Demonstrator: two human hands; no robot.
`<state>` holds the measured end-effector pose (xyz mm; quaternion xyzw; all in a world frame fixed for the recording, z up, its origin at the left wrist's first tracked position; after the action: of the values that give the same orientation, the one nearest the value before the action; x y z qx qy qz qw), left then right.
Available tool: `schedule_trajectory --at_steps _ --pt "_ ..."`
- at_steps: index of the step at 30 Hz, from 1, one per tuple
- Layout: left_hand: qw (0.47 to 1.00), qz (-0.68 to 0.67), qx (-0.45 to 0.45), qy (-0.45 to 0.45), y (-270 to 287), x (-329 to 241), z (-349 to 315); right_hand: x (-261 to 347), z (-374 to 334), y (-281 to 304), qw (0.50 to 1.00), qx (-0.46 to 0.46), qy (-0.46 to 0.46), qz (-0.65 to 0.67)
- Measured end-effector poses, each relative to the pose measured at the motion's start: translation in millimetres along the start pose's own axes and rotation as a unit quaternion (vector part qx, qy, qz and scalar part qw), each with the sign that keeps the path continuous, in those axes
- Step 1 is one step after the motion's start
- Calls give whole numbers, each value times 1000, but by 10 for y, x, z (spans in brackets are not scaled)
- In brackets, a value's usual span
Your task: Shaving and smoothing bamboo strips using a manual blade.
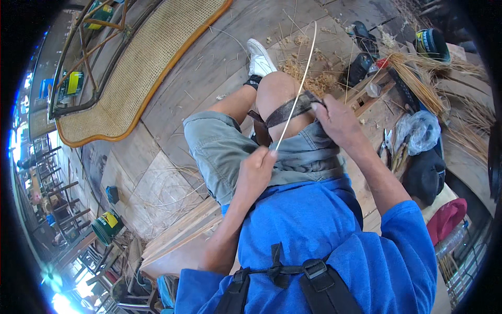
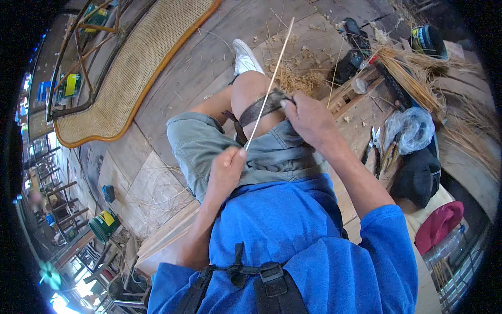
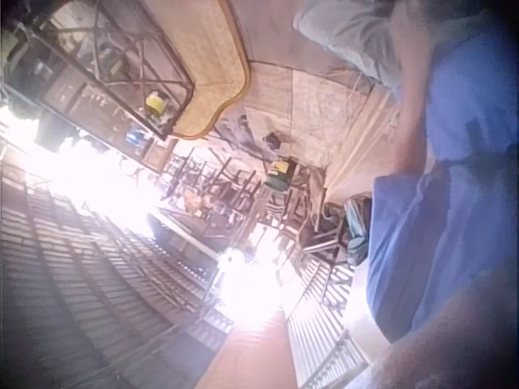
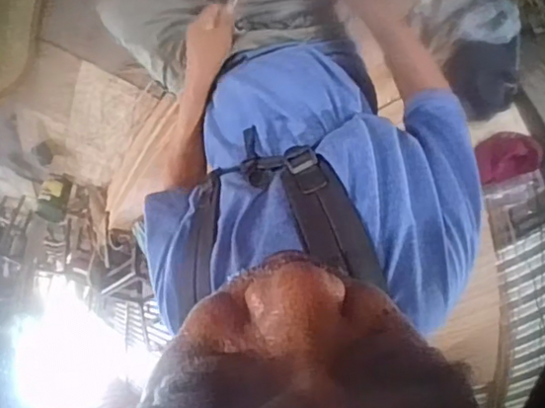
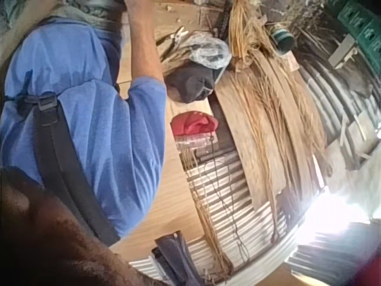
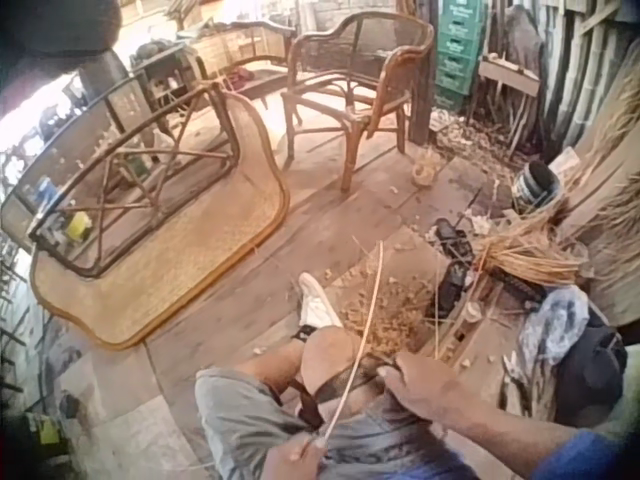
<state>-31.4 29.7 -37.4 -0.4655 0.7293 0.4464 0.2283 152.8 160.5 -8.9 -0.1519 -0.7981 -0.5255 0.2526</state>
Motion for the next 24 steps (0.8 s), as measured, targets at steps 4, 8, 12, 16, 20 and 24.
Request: schedule_trajectory --at_steps 4,8,12,16,20,24 --pt "994 -24 -65 -90 82 -642 529 48 9 62 1000 -23 -5 -10" --pt "997 19 -44 -64 -41 -590 606 263 -113 -208 995 19 41 -86" --pt "998 -24 -12 -51 70 -283 194 318 -111 -281 991 -7 64 -119" --pt "995 20 91 34 333 337 -618 241 -102 -216 986 -39 65 -149" --pt "976 -53 89 191 692 1225 -1731 348 -138 -241 984 -39 82 -151" --pt "922 -15 67 381 935 1943 -2654 353 -113 -233 990 -39 86 -109"
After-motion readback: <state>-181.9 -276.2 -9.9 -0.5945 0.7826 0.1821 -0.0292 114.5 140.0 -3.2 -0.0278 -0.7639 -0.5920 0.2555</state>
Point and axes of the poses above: each hand's wrist, its own z-axis towards the middle knuckle, its own y-axis out of the back of the hand, x = y × z, the point moved 10 cm from there along z, towards the middle knuckle, and after that the axes turned 2 degrees about -y, right-handed, at the moved point
